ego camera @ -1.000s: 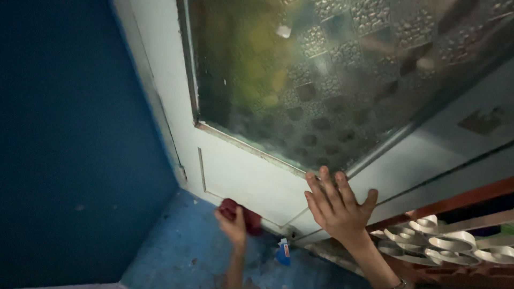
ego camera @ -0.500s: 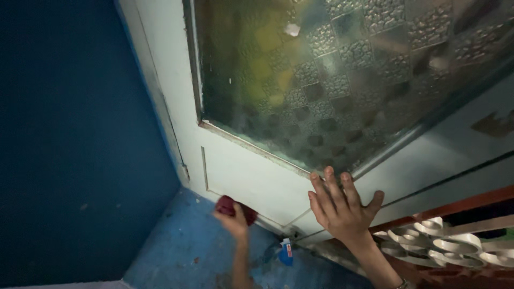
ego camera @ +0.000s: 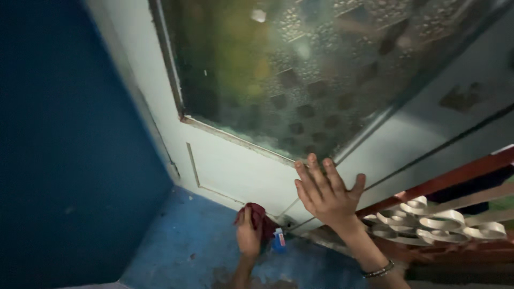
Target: The person sprays a cleaning solution onto a white door with a textured glass panel and wipes the surface with a red cloth. They clean the glass, the door frame, and the adjacent blue wall, moving the cloth around the edges and lower sections of the door.
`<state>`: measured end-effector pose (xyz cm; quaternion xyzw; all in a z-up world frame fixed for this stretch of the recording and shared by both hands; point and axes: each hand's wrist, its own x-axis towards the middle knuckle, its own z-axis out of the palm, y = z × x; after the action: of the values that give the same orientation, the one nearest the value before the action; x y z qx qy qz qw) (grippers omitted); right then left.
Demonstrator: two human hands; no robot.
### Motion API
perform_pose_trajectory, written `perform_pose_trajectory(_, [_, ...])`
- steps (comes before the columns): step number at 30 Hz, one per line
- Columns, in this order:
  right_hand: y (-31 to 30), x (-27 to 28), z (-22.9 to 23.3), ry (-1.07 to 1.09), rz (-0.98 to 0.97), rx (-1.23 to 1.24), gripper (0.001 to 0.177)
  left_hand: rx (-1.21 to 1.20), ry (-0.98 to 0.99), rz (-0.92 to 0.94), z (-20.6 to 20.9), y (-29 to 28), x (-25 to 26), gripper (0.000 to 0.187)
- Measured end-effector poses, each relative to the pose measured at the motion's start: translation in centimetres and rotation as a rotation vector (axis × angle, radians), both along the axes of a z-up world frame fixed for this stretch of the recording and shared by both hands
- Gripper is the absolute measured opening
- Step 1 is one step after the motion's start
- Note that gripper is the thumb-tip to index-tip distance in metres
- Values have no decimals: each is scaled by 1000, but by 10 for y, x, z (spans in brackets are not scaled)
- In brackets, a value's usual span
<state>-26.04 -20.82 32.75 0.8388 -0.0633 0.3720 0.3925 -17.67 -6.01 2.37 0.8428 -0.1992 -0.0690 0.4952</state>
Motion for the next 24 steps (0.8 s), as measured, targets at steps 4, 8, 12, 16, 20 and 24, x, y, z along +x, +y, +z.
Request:
perform_pose_trajectory(4, [0,-3,2,12,5,26,57,182,-177,-243,-21,4,-9,50])
perform_pose_trajectory(8, [-3,-3,5,-9,37,20,54,133,-334,-385,-40,5,-4,51])
perform_pose_trajectory(12, [-3,-3,8,-32,49,15,54,263,-410,-596,-42,-3,-4,52])
perform_pose_trajectory(16, [-4,-5,9,-32,36,15,55,342,-737,-647,-37,1,22,46])
perform_pose_trajectory(20, [-6,-7,9,-26,25,10,56,470,-596,-615,-20,26,63,41])
perform_pose_trajectory(24, [-5,-8,11,-29,28,20,57,135,-451,-115,10,54,78,48])
